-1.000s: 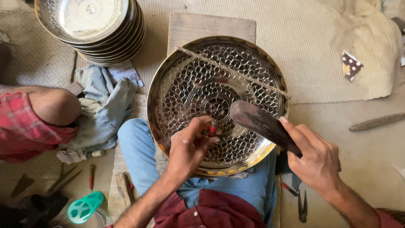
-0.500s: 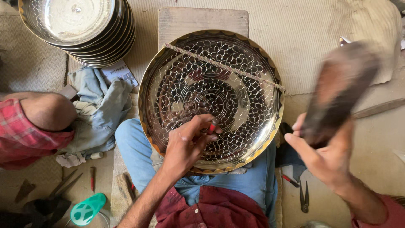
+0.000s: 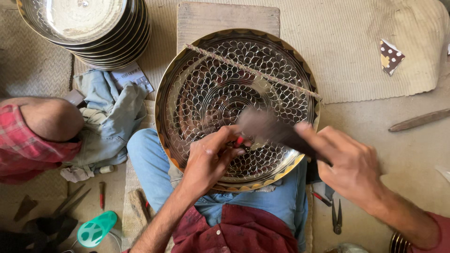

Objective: The person sits on the floor with a large brass tray on their lap and hammers a small punch with a wooden mallet to emboss a repeating decorative pattern into the tray surface. They reposition the punch across the tray between strikes, working the pattern outward.

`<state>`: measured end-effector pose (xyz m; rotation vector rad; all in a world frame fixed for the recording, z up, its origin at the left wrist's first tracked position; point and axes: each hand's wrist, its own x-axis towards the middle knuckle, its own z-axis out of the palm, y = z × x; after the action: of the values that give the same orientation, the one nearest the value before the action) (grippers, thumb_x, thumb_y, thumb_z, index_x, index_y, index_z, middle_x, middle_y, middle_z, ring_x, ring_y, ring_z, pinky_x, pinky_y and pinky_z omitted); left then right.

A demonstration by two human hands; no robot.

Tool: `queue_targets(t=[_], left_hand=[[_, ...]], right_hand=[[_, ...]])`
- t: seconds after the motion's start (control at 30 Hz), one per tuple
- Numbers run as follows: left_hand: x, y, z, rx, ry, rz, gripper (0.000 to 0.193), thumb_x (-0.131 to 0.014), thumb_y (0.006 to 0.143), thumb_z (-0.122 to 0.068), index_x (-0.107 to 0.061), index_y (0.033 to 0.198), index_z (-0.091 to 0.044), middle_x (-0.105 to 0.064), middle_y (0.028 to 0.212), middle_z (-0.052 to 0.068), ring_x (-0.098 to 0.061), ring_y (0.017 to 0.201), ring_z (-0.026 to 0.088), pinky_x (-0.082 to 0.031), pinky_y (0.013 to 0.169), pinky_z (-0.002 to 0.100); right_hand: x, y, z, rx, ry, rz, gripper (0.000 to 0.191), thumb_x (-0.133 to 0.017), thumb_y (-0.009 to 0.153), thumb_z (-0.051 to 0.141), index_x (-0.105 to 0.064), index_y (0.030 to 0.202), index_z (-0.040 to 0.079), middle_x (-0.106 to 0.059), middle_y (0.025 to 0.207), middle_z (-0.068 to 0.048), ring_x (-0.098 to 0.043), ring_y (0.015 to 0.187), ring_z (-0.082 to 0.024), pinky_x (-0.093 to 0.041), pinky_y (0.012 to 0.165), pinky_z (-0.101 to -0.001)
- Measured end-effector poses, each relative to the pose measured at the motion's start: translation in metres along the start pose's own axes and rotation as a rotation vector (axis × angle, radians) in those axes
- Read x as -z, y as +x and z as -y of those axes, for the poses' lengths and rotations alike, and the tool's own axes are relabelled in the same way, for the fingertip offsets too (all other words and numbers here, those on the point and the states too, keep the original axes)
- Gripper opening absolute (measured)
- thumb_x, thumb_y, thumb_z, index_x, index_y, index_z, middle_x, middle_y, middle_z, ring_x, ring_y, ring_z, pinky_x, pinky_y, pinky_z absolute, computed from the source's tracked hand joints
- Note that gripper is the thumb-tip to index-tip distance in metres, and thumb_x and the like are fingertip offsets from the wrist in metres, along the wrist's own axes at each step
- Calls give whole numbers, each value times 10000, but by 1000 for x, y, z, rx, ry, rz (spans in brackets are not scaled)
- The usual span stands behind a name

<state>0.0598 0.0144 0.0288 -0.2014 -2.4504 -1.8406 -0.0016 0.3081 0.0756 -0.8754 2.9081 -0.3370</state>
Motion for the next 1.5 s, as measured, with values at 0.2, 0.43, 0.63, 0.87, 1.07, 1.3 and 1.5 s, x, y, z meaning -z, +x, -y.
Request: queue_targets(t=[0.2,0.43,0.63,0.87,1.07,1.3,1.5], left_hand=[[1,1,-3,-27,-8,-13,339,-688,907,44,-613,1227,-37,-788,1074,61,-800,1002,174,-666,817,290],[2,2,-7,-6,24,-11,360,-719,891,29,-617,1229,-42,-787,1035,63,-791,944,194,-634,772,318],[2,2,-7,-26,50,-21,373,-716,879,48,-627,1226,-56,-777,1029,67,-782,934,205,-628,770,329],[0,1,-3,-51,41,-11,388,-711,888,30,-628,1254,-68,-780,1040,46,-772,913,195,-628,767,328],[-1,1,-2,-34,66,-18,400,-708,879,36,-633,1251,-91,-774,1015,37,-750,881,198,-609,760,341],[-1,1,-4,-28,8,-3,393,-658,884,78,-634,1240,-88,-780,1047,14,-759,896,191,-616,768,321],[-3,1,1,16,-42,-24,342,-675,910,76,-621,1222,-55,-771,1053,49,-772,928,154,-638,776,292]], right_hand=[[3,5,4,-6,36,9,884,-718,747,-17,-483,1534,309,-688,953,-16,-701,731,-190,-607,634,-350],[12,8,9,-10,-128,89,910,-757,701,-9,-528,1511,337,-705,947,-75,-730,832,-287,-587,693,-434],[10,5,2,-149,-132,155,845,-775,768,73,-484,1526,307,-718,1053,-95,-742,968,-287,-607,848,-394],[7,8,-1,-72,194,-73,798,-723,717,11,-520,1469,184,-716,1230,-147,-735,1006,-334,-596,831,-423],[8,7,-1,-10,156,-113,834,-724,724,30,-476,1507,181,-674,1236,-168,-697,1052,-371,-574,867,-428],[7,8,-2,-47,135,-56,898,-719,685,3,-466,1510,253,-670,1017,-117,-702,820,-340,-568,713,-456],[6,9,0,-23,82,-81,848,-720,713,-17,-496,1491,239,-671,934,-99,-691,776,-330,-563,713,-458]])
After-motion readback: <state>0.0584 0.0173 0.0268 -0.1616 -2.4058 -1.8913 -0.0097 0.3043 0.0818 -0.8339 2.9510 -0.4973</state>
